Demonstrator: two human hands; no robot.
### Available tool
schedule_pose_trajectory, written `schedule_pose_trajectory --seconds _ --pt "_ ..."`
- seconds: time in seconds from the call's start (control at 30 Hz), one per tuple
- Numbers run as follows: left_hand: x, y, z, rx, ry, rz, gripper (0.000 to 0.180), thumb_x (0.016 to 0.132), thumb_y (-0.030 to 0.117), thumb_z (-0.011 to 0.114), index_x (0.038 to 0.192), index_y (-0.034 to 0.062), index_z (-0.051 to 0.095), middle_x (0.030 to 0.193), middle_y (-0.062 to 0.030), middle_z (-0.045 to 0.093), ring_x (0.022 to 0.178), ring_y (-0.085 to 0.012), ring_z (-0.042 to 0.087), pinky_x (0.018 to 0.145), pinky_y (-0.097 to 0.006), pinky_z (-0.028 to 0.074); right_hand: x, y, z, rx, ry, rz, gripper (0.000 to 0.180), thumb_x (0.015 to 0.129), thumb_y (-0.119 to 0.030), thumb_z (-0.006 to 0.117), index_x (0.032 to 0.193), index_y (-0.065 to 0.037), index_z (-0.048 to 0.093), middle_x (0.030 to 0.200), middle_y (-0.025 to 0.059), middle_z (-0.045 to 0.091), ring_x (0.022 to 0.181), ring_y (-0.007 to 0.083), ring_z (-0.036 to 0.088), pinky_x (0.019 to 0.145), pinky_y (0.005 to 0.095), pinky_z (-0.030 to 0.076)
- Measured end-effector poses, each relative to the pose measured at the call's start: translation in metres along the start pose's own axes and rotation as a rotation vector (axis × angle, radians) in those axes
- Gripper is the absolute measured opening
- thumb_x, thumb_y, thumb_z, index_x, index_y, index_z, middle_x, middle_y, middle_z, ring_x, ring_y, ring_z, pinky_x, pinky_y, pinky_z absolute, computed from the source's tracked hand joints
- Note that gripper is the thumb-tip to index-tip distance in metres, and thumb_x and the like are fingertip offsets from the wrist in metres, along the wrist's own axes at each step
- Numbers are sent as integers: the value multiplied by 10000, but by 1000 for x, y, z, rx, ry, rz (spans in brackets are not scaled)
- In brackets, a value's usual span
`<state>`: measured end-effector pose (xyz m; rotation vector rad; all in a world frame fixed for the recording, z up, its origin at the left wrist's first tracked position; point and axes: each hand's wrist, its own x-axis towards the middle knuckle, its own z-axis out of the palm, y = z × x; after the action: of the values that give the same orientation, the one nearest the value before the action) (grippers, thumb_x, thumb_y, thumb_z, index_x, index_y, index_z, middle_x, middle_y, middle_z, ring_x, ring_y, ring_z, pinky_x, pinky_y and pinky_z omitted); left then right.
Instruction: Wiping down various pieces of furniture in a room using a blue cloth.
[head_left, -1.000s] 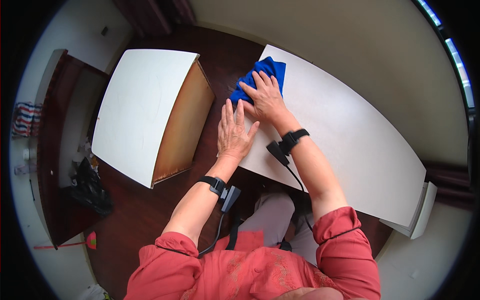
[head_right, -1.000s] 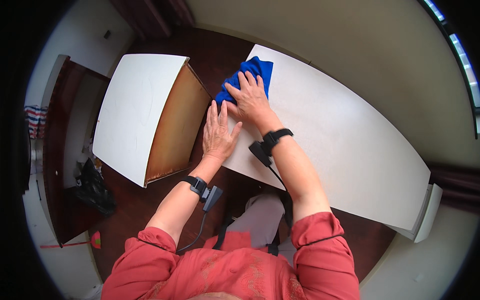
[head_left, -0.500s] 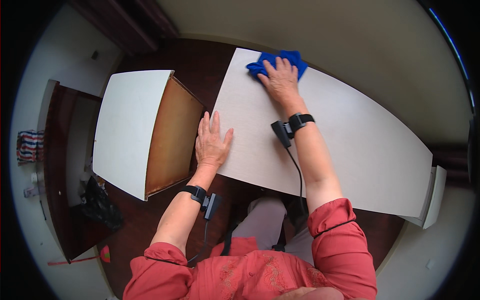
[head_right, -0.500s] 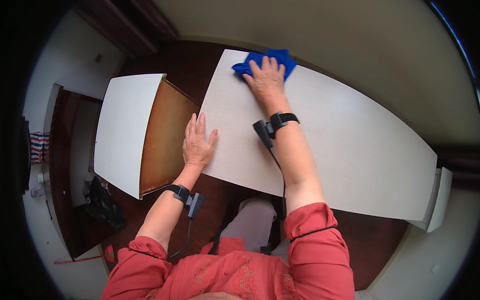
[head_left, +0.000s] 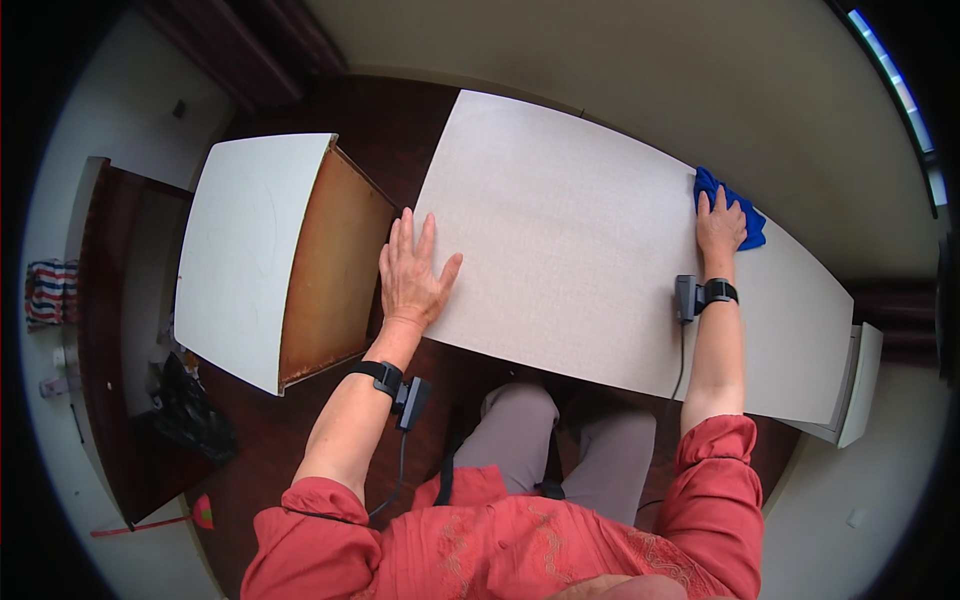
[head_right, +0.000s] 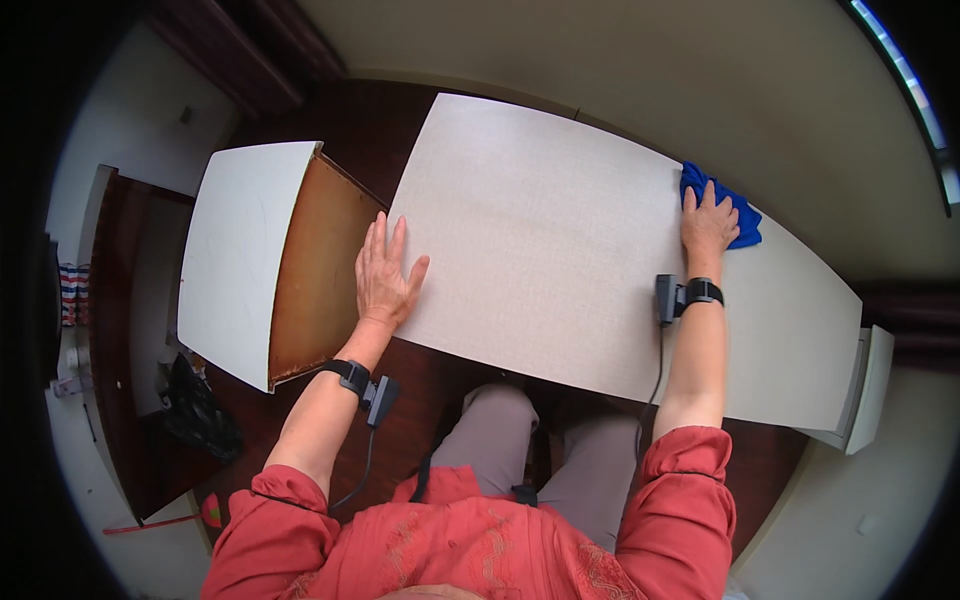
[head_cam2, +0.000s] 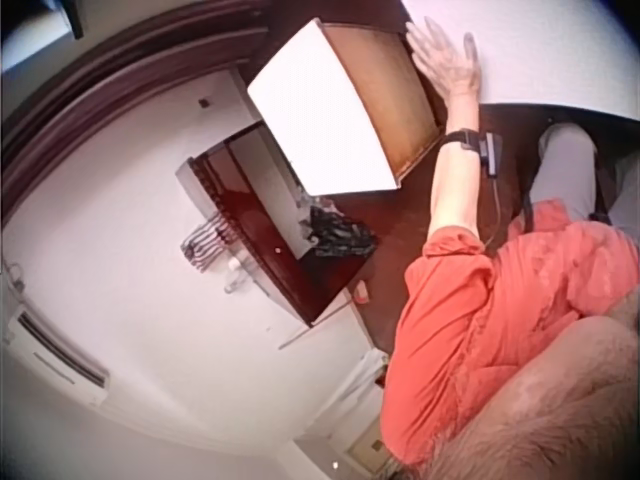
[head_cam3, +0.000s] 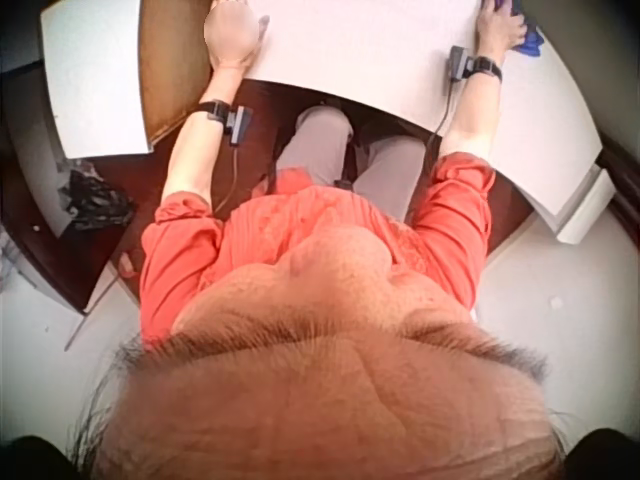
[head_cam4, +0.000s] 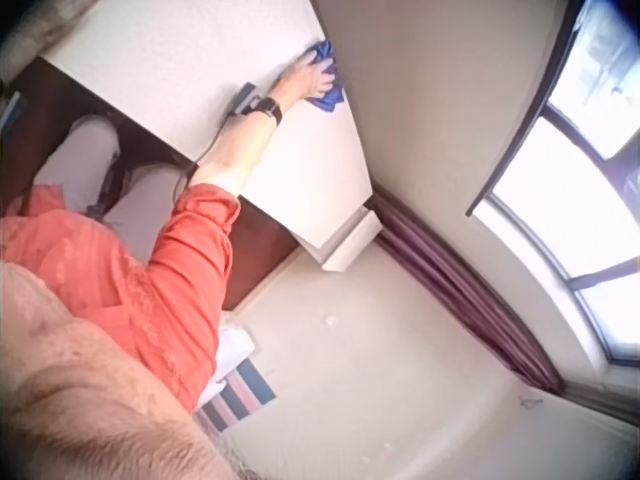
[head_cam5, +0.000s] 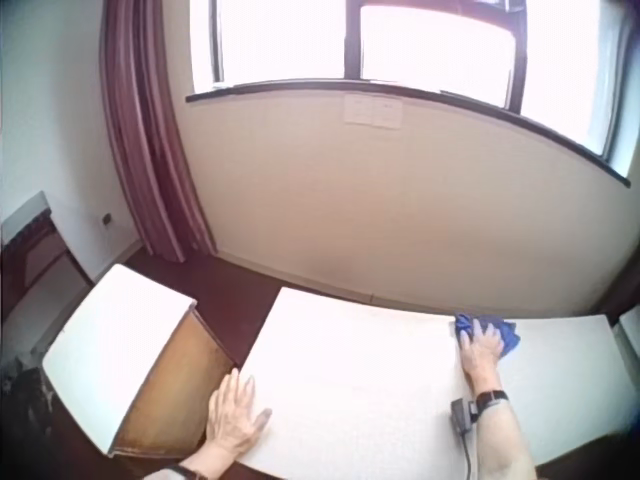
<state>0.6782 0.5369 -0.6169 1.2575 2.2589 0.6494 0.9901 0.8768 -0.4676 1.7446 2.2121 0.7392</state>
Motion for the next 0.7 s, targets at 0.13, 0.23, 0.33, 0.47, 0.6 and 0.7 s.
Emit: schedule_pose_trajectory --seconds 0.13,0.23,0.33,0.47,0.6,0.7 --pt "1 -5 -1 25 1 -27 727 907 607 402 1463 146 320 1525 -167 228 1390 -330 254 1111 -449 250 -32 -76 -10 -125 114 188 454 894 -489 511 1209 -167 567 1100 177 551 1047 383 496 813 528 416" --pt "3 -4 2 8 12 -34 720 915 623 362 1461 154 332 1521 -156 249 1387 -321 264 1110 -441 253 -48 -130 -22 -26 191 -6 449 861 -447 570 1188 -139 578 1097 177 556 1052 390 499 809 535 407" --pt "6 1 4 -15 14 -43 722 917 624 355 1456 145 336 1519 -163 249 1384 -325 267 1101 -444 270 -78 -186 -40 144 140 -157 509 850 -428 600 1245 -112 548 1285 239 503 1219 458 426 955 611 346" --pt "2 -6 5 -36 -1 -74 737 910 636 353 1443 126 358 1510 -170 267 1375 -330 279 1089 -448 289 -160 -237 -75 360 64 -421 571 806 -401 648 1266 -80 543 1300 262 484 1243 475 394 1006 617 303" --pt "0 -7 5 -96 55 -53 739 905 639 359 1426 116 386 1495 -179 294 1368 -337 291 1079 -454 299 -221 -218 -106 547 -76 -693 609 769 -328 693 1293 -71 519 1325 290 433 1257 493 355 1024 604 282" --pt "2 -5 2 -120 99 -32 733 902 637 370 1416 115 403 1491 -182 304 1368 -338 294 1090 -467 274 -226 -188 -121 559 -130 -784 608 755 -289 706 1300 -95 520 1325 245 447 1252 450 382 1026 566 307"
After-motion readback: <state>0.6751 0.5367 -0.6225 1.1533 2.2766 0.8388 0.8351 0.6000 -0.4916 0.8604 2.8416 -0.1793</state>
